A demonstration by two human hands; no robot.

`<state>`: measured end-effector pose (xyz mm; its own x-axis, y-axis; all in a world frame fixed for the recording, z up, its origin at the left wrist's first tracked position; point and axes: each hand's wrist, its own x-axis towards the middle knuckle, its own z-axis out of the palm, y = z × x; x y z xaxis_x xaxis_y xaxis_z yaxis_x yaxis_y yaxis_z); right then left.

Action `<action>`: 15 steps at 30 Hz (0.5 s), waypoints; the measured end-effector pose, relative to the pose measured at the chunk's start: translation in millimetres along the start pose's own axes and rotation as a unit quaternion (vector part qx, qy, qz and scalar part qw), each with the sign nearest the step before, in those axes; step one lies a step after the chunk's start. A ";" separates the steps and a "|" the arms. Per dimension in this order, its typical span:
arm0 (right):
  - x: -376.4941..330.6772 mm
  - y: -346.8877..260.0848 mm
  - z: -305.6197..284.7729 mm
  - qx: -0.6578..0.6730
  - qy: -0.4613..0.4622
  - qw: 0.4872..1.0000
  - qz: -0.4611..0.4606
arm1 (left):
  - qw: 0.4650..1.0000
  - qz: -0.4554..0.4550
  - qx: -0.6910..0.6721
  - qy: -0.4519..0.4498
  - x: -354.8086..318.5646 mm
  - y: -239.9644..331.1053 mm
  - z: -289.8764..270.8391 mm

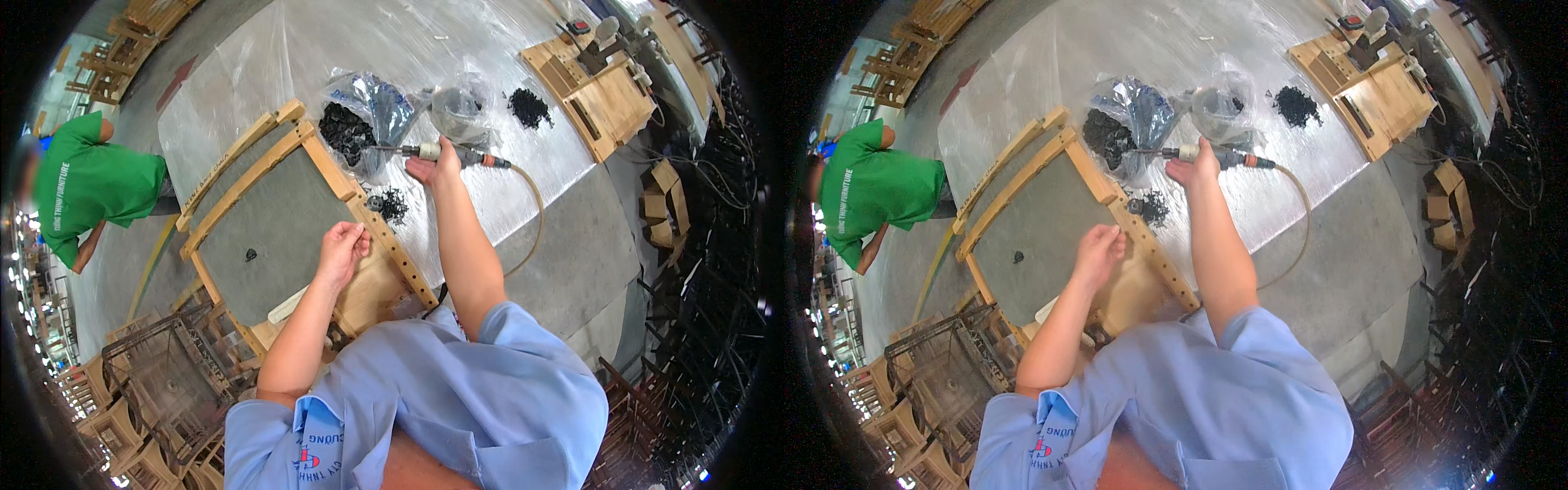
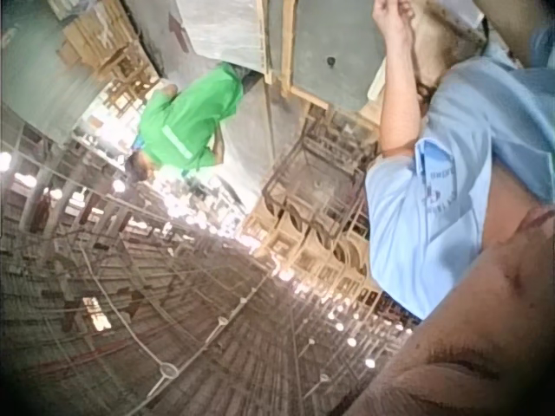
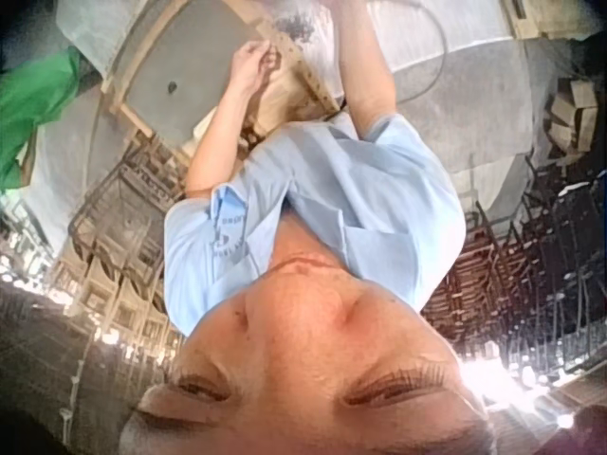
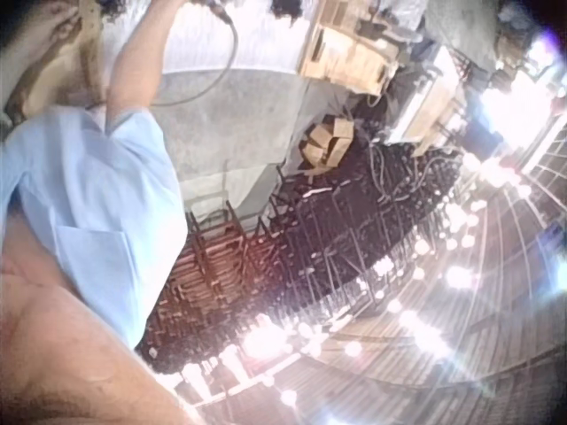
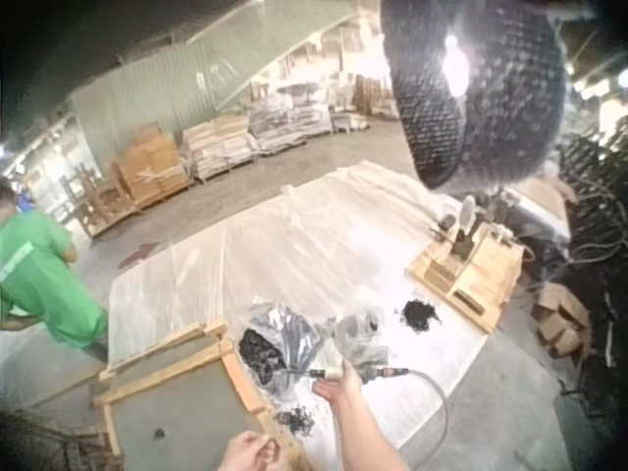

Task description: The person assembles a wooden chair by attaching a fabric seat cushion to the frame using a pneumatic drill and screws. They then attach the backrest, apply glue to the joints, and place the completed chair on a table.

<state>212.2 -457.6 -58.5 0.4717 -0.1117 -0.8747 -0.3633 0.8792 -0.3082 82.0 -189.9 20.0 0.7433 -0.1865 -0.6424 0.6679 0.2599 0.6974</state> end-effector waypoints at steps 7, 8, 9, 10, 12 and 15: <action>-27.0 25.7 -46.2 -0.026 -0.118 0.981 -0.150 | 0.998 0.038 -0.032 0.032 -33.2 -0.6 -21.3; -48.7 29.2 -56.3 0.037 -0.134 0.968 -0.209 | 0.997 0.039 -0.047 0.037 -38.4 -5.0 -26.8; -52.0 28.0 -66.2 0.089 -0.105 0.950 -0.280 | 0.997 0.036 -0.056 0.029 -40.9 -7.4 -32.2; -66.9 19.9 -79.6 0.052 -0.146 0.928 -0.338 | 0.998 0.030 -0.058 0.024 -44.6 -11.4 -39.2; -119.5 -4.0 -66.0 0.061 -0.114 0.889 -0.439 | 0.998 0.019 -0.059 0.009 -49.4 -13.5 -50.2; -172.0 -62.3 -63.1 -0.057 -0.136 0.792 -0.593 | 0.998 0.010 -0.056 0.008 -53.8 -10.7 -49.9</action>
<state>103.0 -522.4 87.5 0.6857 -0.7094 0.1628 0.4018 0.1824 -0.8974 32.9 -135.3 31.2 0.7559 -0.1655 -0.6335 0.6434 0.3674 0.6717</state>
